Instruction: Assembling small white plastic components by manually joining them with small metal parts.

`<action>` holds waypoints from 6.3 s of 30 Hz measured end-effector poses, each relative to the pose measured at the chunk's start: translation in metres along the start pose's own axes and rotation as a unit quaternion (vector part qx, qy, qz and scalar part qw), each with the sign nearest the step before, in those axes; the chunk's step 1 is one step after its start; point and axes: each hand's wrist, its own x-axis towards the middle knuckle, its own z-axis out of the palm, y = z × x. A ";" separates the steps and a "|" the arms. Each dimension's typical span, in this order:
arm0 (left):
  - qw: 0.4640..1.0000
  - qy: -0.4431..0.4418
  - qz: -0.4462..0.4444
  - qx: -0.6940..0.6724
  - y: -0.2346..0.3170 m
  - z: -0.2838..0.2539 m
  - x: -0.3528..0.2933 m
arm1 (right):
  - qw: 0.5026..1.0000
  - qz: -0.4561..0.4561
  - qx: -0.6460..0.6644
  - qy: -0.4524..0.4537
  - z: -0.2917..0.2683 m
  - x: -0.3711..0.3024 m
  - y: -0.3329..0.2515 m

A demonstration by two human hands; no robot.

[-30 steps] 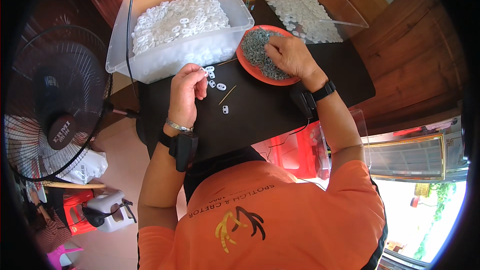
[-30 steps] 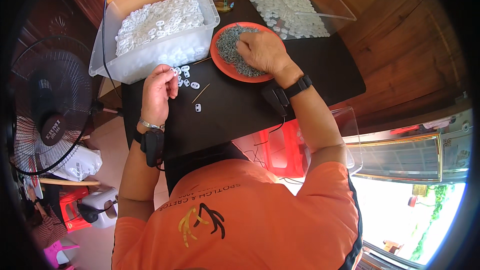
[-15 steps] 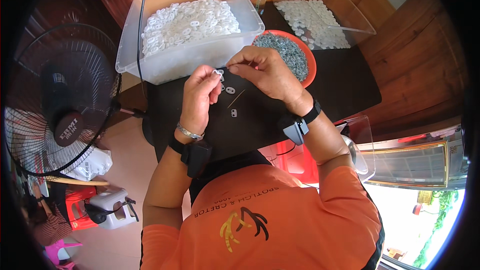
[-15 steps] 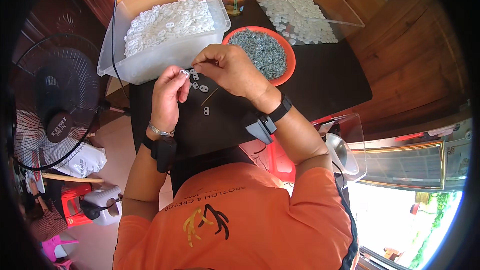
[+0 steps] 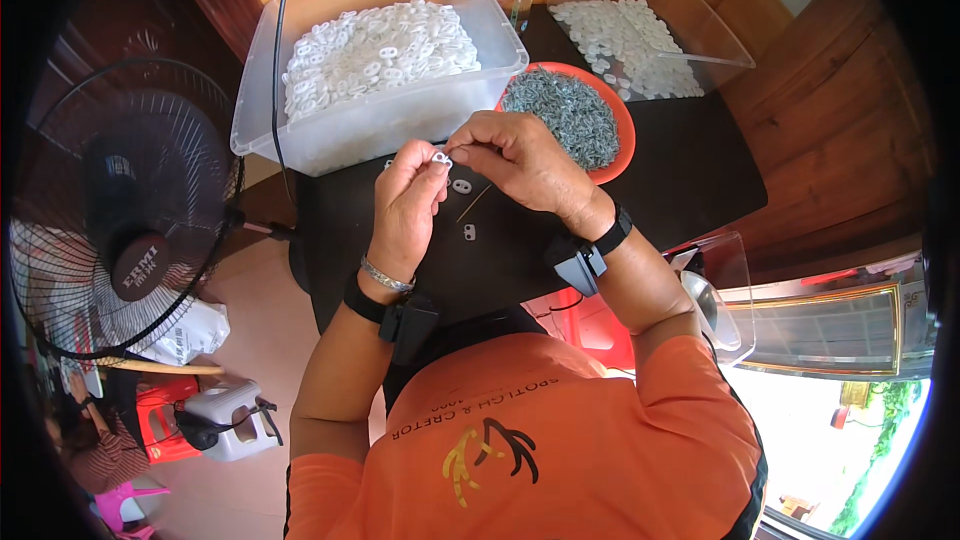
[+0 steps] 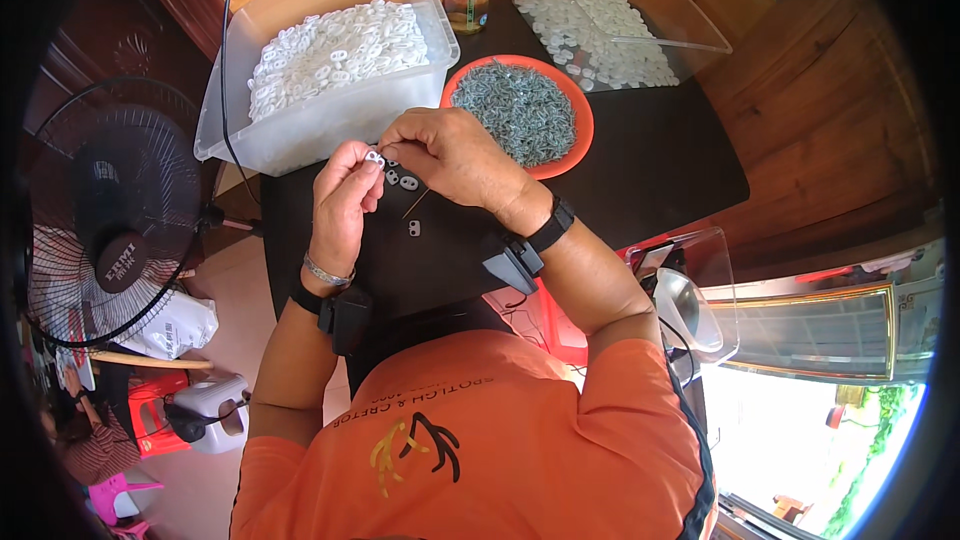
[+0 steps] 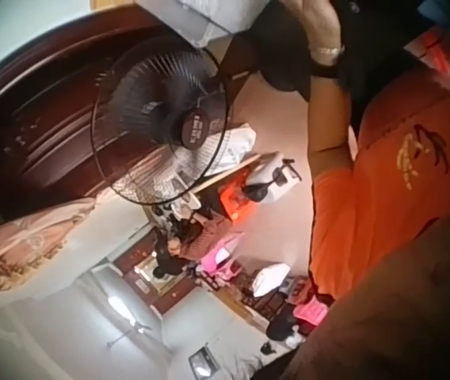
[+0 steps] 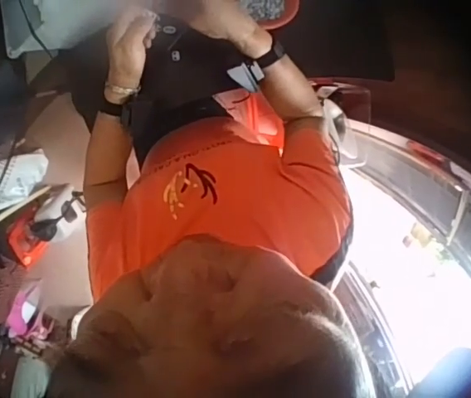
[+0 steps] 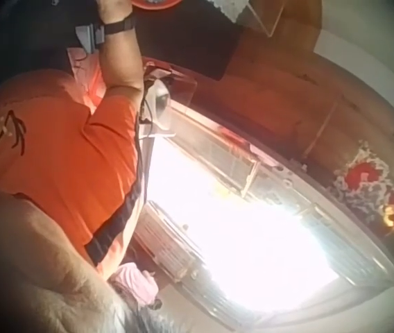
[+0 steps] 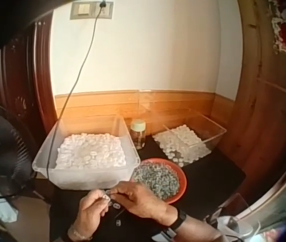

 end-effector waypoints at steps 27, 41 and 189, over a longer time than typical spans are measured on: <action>0.998 -0.009 -0.006 0.054 -0.005 0.001 0.000 | 0.994 -0.069 -0.086 0.016 0.003 -0.004 0.009; 0.998 0.005 -0.025 0.058 -0.006 -0.001 0.001 | 0.997 -0.050 -0.047 0.030 0.006 -0.006 0.009; 0.994 0.086 -0.020 -0.060 -0.001 0.009 -0.004 | 0.991 -0.074 -0.009 0.114 0.026 -0.012 0.006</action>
